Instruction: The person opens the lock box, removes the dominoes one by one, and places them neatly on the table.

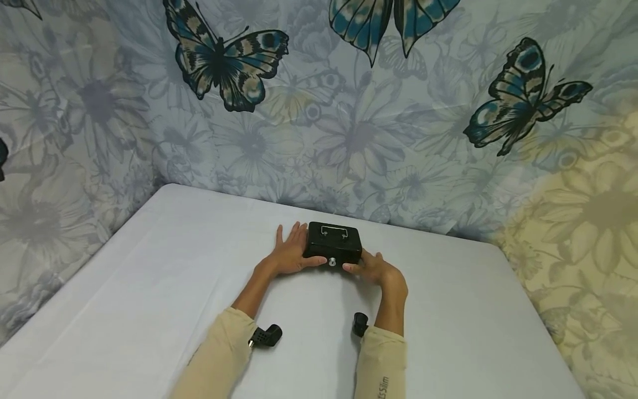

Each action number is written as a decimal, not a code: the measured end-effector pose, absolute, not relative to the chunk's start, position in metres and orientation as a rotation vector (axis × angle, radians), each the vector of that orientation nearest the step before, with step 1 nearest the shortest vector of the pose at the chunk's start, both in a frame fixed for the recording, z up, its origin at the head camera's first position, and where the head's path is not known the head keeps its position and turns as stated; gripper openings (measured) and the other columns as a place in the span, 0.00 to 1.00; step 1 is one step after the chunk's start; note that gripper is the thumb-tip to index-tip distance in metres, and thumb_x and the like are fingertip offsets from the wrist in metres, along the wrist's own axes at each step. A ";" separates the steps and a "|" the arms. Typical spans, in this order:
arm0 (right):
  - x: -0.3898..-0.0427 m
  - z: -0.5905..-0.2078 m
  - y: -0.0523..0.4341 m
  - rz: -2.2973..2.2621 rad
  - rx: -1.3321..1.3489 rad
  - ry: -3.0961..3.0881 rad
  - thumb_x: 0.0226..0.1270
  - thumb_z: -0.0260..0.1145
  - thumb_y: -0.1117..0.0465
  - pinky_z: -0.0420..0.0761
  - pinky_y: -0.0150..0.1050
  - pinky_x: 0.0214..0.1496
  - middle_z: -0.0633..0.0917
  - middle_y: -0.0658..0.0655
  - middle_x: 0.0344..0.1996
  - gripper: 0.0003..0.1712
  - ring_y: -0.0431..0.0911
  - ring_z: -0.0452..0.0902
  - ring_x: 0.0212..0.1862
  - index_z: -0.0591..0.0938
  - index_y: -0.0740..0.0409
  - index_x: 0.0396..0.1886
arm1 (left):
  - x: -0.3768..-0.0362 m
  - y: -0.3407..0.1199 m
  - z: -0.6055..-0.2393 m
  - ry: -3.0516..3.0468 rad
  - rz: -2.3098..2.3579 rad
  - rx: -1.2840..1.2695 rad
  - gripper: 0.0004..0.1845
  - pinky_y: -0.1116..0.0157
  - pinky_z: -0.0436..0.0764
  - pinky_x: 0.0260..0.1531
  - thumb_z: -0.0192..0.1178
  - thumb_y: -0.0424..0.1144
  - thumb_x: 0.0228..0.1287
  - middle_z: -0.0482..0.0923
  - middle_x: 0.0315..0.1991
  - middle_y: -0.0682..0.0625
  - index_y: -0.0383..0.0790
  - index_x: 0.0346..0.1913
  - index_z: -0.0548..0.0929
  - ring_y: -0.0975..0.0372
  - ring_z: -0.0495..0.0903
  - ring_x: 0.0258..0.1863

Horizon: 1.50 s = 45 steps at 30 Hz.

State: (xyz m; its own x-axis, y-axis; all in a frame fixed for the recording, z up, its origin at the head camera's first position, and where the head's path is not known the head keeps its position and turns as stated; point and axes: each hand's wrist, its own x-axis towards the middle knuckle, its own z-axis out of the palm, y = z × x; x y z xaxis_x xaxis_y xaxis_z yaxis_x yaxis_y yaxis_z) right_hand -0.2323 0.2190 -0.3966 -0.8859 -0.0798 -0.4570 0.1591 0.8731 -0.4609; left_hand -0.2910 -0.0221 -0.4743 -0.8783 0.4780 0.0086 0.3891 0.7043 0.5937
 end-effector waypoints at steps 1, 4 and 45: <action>-0.232 -0.396 0.219 -0.681 0.060 2.571 0.79 0.58 0.38 0.54 0.76 0.79 0.49 0.76 0.82 0.47 0.73 0.40 0.84 0.50 0.50 0.87 | -0.291 -0.022 -0.474 2.763 0.908 0.705 0.74 0.37 0.23 0.80 0.46 0.89 0.54 0.42 0.86 0.36 0.31 0.84 0.43 0.46 0.35 0.87; -0.233 -0.397 0.219 -0.666 0.072 2.574 0.79 0.58 0.37 0.55 0.76 0.78 0.49 0.76 0.82 0.48 0.74 0.41 0.83 0.50 0.48 0.87 | -0.292 -0.023 -0.473 2.764 0.877 0.697 0.71 0.37 0.23 0.80 0.49 0.85 0.58 0.40 0.86 0.37 0.31 0.84 0.41 0.47 0.34 0.88; -0.203 -0.382 0.287 -0.687 0.349 2.726 0.67 0.72 0.66 0.73 0.37 0.32 0.82 0.57 0.26 0.08 0.48 0.74 0.32 0.82 0.65 0.32 | -0.292 -0.025 -0.472 2.756 0.824 0.731 0.80 0.37 0.24 0.80 0.27 0.97 0.43 0.36 0.87 0.38 0.32 0.84 0.39 0.47 0.32 0.88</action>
